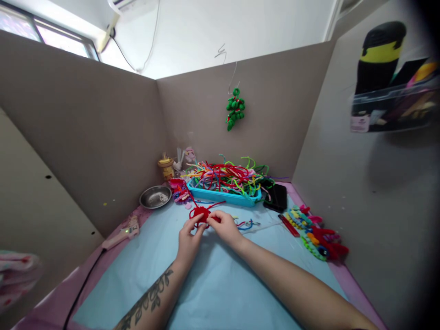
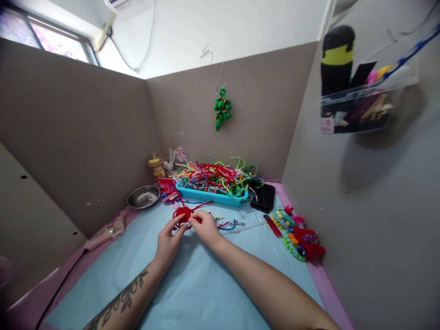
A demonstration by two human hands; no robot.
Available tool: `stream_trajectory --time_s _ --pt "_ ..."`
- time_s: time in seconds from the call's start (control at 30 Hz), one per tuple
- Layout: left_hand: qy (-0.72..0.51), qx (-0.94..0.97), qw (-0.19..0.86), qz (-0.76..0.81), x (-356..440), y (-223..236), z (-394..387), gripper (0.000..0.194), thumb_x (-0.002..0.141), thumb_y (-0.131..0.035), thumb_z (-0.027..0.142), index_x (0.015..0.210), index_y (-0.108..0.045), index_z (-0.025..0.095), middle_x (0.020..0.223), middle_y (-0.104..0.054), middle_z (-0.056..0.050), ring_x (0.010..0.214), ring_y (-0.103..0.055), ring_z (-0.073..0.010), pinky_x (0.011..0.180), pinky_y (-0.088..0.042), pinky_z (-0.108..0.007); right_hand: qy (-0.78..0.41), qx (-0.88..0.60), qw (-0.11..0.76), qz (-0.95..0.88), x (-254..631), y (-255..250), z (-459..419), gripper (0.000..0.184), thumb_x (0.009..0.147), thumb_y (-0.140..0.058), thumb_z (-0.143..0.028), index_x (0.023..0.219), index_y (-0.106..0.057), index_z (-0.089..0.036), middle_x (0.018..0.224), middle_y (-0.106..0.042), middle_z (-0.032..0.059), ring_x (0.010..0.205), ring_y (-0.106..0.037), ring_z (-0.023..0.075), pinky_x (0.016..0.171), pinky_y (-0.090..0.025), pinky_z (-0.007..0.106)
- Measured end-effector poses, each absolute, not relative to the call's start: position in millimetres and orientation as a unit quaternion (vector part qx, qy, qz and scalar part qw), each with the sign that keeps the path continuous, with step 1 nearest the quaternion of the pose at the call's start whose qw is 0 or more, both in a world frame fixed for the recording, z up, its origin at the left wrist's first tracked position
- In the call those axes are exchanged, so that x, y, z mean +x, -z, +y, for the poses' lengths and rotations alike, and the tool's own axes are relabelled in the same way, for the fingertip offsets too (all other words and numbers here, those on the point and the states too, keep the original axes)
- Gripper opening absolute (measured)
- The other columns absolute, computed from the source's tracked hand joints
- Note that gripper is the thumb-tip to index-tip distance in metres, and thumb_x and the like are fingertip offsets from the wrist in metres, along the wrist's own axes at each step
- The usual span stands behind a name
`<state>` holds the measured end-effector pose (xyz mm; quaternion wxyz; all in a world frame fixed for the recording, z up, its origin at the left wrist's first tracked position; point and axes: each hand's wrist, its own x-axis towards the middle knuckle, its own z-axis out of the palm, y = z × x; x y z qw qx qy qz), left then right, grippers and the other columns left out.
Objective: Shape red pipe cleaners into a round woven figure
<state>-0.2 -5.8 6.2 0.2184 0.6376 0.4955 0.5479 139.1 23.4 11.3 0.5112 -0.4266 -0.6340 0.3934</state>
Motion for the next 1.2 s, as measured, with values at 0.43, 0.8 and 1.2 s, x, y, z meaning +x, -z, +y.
stream_trajectory --time_s 0.43,0.8,1.2 --pt "-0.593 0.531 0.310 0.520 -8 -7 3 0.028 0.068 -0.065 0.033 0.091 -0.070 0.017 0.090 -0.071 -0.007 0.085 -0.063 -0.0210 0.079 -0.047 -0.031 -0.425 -0.396 0.486 -0.653 142 -13 29 0.016 0.075 -0.054 -0.025 0.086 -0.062 -0.015 0.070 -0.059 -0.0005 0.064 -0.053 0.0116 0.061 -0.041 0.022" --pt "-0.681 0.403 0.314 0.525 -25 -4 14 0.037 0.066 -0.068 0.035 0.097 -0.068 0.016 0.097 -0.069 -0.009 0.093 -0.061 -0.0206 0.086 -0.043 -0.031 -0.241 -0.462 0.325 -0.789 208 -50 58 0.013 0.074 -0.053 -0.017 0.077 -0.066 -0.016 0.075 -0.064 0.0020 0.067 -0.056 0.0132 0.062 -0.040 0.023" --pt "-0.656 0.410 0.377 0.509 -15 2 14 0.038 0.063 -0.071 0.034 0.096 -0.068 0.014 0.095 -0.069 -0.010 0.090 -0.061 -0.0205 0.082 -0.044 -0.031 -0.229 -0.498 0.322 -0.772 198 -49 51 0.010 0.071 -0.052 -0.016 0.067 -0.061 -0.017 0.060 -0.059 -0.0006 0.059 -0.053 0.0122 0.056 -0.036 0.022"
